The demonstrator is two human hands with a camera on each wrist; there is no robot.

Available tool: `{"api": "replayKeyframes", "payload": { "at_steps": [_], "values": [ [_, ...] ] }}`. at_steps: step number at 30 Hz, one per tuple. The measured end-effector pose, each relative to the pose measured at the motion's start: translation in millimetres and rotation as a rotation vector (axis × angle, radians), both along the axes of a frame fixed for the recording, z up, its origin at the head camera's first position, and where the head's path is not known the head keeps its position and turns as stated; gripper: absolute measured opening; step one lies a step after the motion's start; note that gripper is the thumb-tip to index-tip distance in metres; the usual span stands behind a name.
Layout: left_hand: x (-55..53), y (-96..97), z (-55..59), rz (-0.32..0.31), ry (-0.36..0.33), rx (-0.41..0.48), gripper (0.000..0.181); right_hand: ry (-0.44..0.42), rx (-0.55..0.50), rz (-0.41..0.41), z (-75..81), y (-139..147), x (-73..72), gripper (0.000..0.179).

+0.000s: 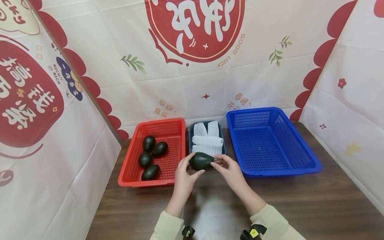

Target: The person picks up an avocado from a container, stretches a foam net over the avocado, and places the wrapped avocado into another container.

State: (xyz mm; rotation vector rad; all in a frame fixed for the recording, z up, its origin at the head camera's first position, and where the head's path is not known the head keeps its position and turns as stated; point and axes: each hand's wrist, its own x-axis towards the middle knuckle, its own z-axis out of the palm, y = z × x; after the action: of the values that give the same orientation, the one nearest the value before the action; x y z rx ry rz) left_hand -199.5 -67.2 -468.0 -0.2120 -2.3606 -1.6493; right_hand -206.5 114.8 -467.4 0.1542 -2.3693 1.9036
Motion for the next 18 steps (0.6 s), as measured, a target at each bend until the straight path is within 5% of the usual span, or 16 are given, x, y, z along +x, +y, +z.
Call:
{"api": "replayKeyframes", "payload": {
  "at_steps": [5, 9, 14, 18],
  "values": [
    [-0.5, 2.3, -10.1, -0.011, -0.059, 0.104, 0.052, -0.042, -0.036, -0.034, -13.2, 3, 1.5, 0.031],
    [0.7, 8.0, -19.9, 0.064, -0.13, 0.212, 0.042, -0.084, -0.098, -0.039, -25.1, 7, 2.2, 0.031],
    [3.5, 20.7, -33.2, 0.148, -0.161, 0.217, 0.041, -0.14, -0.158, -0.059, -38.2, 13, 3.7, 0.031],
    [4.5, 27.1, -40.8, 0.171, -0.273, 0.265, 0.038, -0.171, -0.13, -0.112, -48.2, 16, 4.2, 0.031]
  ]
}}
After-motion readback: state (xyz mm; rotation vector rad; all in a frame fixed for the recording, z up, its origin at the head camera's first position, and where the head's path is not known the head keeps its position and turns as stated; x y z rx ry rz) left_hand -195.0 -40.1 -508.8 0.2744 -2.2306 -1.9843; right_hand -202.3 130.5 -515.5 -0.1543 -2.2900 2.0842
